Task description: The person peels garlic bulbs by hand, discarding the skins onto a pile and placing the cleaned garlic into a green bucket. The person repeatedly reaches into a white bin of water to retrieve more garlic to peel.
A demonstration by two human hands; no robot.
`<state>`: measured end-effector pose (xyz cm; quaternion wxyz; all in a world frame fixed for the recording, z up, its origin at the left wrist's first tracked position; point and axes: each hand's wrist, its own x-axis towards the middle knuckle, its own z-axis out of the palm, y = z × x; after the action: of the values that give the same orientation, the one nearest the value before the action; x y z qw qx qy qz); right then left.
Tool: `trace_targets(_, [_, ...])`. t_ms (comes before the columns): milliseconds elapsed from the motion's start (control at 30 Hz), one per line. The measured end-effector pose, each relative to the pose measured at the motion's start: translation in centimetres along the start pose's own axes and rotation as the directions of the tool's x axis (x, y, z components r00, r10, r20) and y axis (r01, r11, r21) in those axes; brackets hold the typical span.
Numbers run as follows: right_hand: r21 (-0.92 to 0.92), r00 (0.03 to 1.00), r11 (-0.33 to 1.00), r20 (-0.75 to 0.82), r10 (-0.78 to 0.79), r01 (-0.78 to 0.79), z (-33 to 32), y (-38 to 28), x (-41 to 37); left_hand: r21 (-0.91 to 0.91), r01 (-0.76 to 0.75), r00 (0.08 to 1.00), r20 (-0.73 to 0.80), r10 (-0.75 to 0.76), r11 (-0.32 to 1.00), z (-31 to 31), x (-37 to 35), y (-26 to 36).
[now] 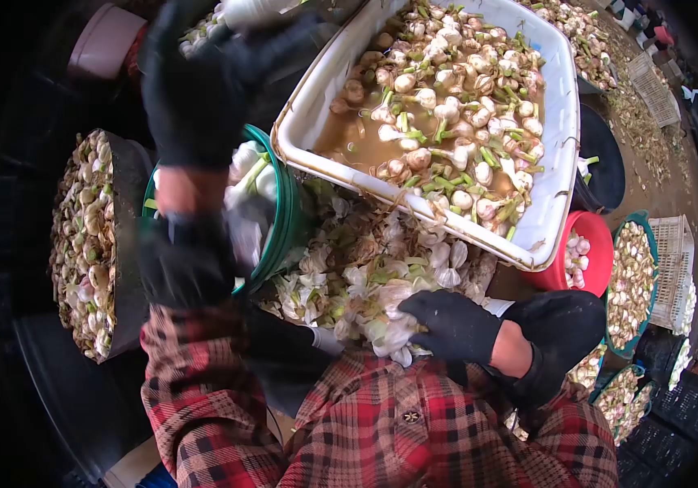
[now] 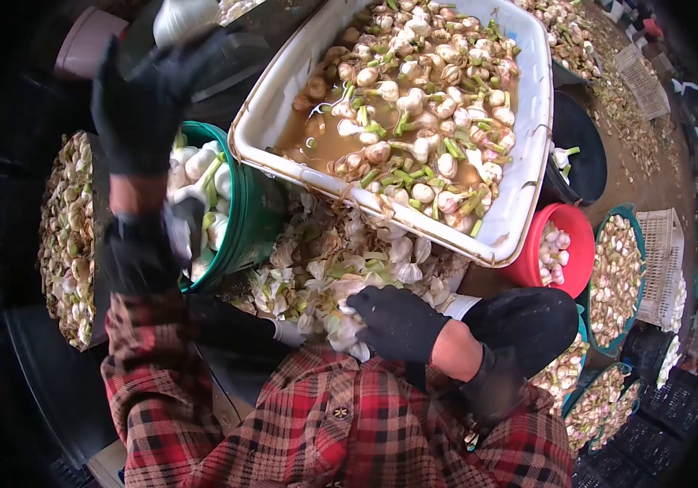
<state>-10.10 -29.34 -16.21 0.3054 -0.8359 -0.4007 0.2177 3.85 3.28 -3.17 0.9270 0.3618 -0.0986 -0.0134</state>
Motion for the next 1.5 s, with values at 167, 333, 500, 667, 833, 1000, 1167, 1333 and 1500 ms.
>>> trace_targets(167, [0.074, 0.999, 0.997, -0.048, -0.013, 0.017, -6.7, 0.5, 2.8, 0.003, -0.036, 0.994, 0.107, 0.036, 0.999, 1.4, -1.9, -1.2])
trace_targets(333, [-0.32, 0.993, 0.947, -0.105, -0.05, 0.014, -10.1, 9.3, 8.9, 0.281, 0.262, 0.962, -0.156, -0.225, 0.923, 3.4, -9.6, -10.2])
trace_targets(500, [-0.615, 0.958, 0.768, 0.288, 0.008, 0.179, -7.0, 12.7, 15.0, 0.457, 0.424, 0.893, -0.068, -0.444, 0.782, 0.8, -12.7, -17.0])
trace_targets(667, [-0.6, 0.913, 0.782, 0.394, 0.108, 0.167, -3.8, 16.6, 17.9, 0.543, 0.474, 0.846, -0.064, -0.529, 0.693, -0.4, -13.2, -18.0])
trace_targets(833, [-0.592, 0.81, 0.805, 0.481, 0.336, 0.017, -2.6, 16.8, 21.2, 0.741, 0.367, 0.867, -0.053, -0.496, 0.563, -0.6, -13.9, -18.4])
trace_targets(1000, [-0.285, 0.948, 0.957, 0.29, 0.13, -0.043, -9.5, 13.4, 21.8, 0.794, 0.229, 0.884, 0.072, -0.461, 0.563, 0.1, -13.9, -17.4])
trace_targets(1167, [-0.43, 0.95, 0.857, -0.249, 0.188, -0.283, -13.8, 19.2, 26.7, 0.807, 0.212, 0.887, 0.077, -0.455, 0.551, -0.4, -14.0, -17.6])
trace_targets(1333, [-0.411, 0.933, 0.838, -0.145, 0.329, -0.359, -10.0, 22.6, 29.9, 0.844, 0.219, 0.874, 0.054, -0.483, 0.49, -0.8, -13.5, -17.7])
trace_targets(1500, [-0.353, 0.908, 0.892, 0.202, 0.368, -0.283, -8.6, 18.4, 27.6, 0.837, 0.217, 0.859, 0.081, -0.506, 0.502, -0.6, -13.6, -18.5])
